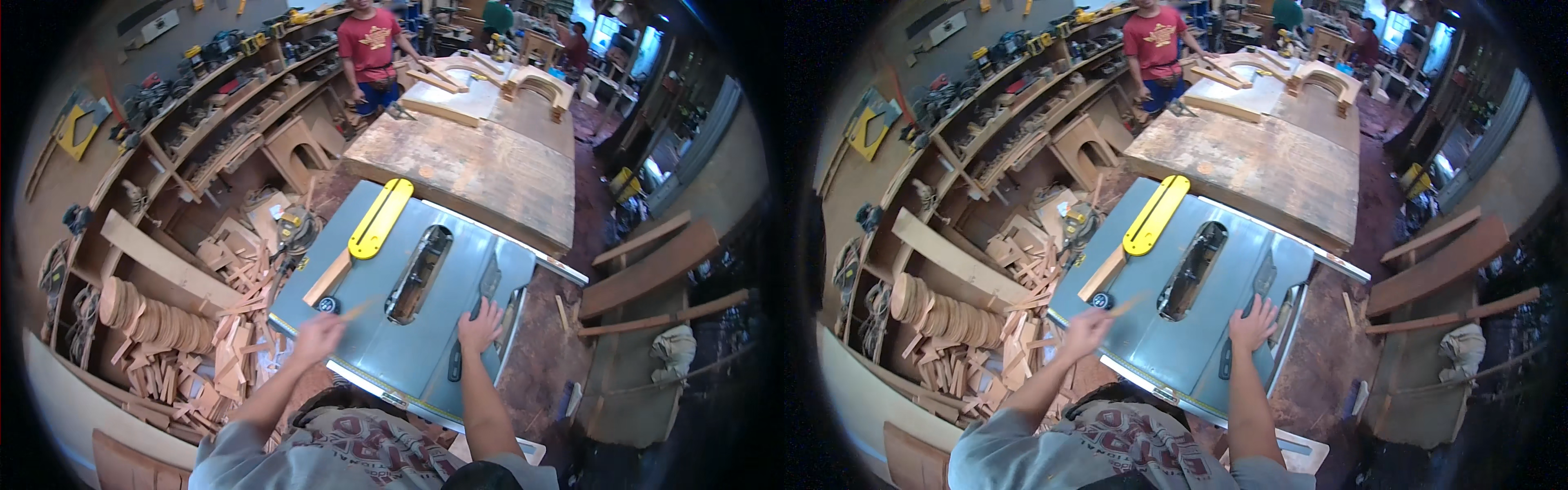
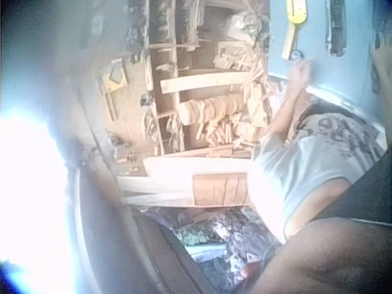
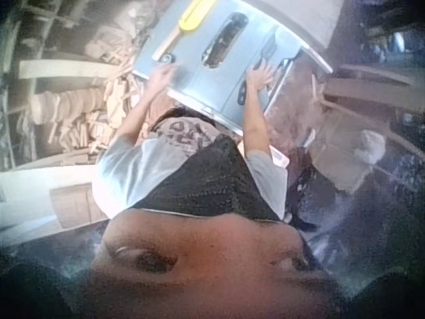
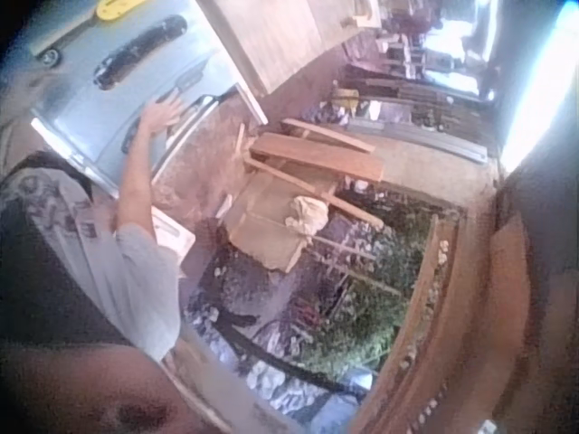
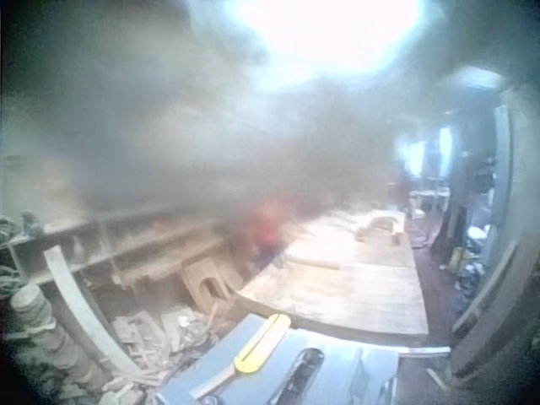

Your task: The person changes the blade on a table saw by loosening and tightening the arbor with a wrench and adjusting the blade by hand.

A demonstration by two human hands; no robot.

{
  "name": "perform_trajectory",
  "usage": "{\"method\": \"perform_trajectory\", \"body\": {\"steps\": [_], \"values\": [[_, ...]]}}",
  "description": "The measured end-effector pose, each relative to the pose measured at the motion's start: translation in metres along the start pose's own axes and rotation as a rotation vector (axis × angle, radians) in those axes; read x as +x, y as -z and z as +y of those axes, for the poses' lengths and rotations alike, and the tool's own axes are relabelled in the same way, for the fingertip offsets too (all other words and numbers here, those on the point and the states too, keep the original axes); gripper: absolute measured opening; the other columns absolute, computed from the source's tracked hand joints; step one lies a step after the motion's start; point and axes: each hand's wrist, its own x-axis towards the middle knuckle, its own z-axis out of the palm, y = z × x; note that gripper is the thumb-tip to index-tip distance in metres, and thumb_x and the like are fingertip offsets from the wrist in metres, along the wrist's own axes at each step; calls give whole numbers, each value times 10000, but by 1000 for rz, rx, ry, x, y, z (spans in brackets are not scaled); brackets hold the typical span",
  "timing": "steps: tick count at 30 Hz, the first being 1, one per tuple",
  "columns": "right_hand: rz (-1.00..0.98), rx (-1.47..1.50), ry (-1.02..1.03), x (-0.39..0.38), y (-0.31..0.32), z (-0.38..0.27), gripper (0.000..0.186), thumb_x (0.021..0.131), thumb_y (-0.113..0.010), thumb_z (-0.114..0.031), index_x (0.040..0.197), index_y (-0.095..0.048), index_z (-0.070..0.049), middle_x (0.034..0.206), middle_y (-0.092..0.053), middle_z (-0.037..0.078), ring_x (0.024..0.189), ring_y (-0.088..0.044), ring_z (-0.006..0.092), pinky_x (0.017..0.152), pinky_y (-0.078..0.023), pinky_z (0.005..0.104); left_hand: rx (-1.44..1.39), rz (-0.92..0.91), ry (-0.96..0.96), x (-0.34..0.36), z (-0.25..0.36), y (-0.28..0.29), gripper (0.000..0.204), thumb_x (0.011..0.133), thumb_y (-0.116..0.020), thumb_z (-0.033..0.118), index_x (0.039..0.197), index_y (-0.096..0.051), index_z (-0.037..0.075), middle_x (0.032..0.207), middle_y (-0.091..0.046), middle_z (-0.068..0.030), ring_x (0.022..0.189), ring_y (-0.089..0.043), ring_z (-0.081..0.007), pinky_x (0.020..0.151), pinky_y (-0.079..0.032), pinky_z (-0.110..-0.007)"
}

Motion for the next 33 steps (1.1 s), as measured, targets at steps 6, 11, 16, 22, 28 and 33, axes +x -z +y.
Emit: {"method": "perform_trajectory", "body": {"steps": [6, 11, 16, 22, 28, 33], "values": [[-8, 13, 18, -7, -2, -2, 691, 857, -645, -323, 1522, -511, -192, 1627, -430, 120, 1564, -284, 345, 1234, -217, 619, 589, 807, 523, -203, -225, 114, 418, 928, -674, 113, 1322, -633, -23, 1335, -627, -215, 1259, -591, -325, 1068, -459, -433], [60, 6, 30, 1, -7, 15, 705, 840, -654, -333, 1518, -518, -194, 1618, -447, 126, 1547, -319, 360, 1235, -213, 628, 338, 228, 1114, -387, -311, 80, 476, 899, -738, 334, 1188, -668, -36, 960, -757, -236, 880, -719, -478, 795, -572, -542], [36, 22, 99, 10, -12, 6, 721, 831, -661, -341, 1521, -514, -190, 1615, -447, 132, 1544, -319, 370, 1243, -199, 630, 62, -413, 1231, -423, -274, -50, 336, 1023, -524, 290, 1168, -650, 14, 845, -723, -102, 755, -694, -308, 731, -565, -456], [-4, 31, 133, -3, -10, 21, 786, 819, -675, -361, 1563, -481, -196, 1649, -404, 151, 1558, -293, 381, 1257, -174, 624, -325, -370, 1326, -378, -244, -81, 298, 1028, -522, 291, 1109, -669, 45, 813, -691, -76, 725, -664, -251, 691, -534, -409], [-85, 46, 167, -16, 1, 30, 833, 804, -716, -381, 1577, -470, -192, 1651, -400, 173, 1557, -295, 395, 1254, -192, 626, -631, -295, 1336, -384, -266, -54, 275, 1032, -520, 293, 1050, -689, 76, 781, -660, -50, 695, -634, -193, 652, -503, -362], [-102, 197, 169, -58, 13, 37, 842, 791, -768, -347, 1549, -484, -113, 1591, -470, 205, 1522, -343, 425, 1248, -246, 584, -1012, 177, 1094, -374, -313, -18, 270, 1036, -519, 294, 1000, -705, 102, 754, -634, -29, 670, -609, -146, 619, -478, -322]]}}
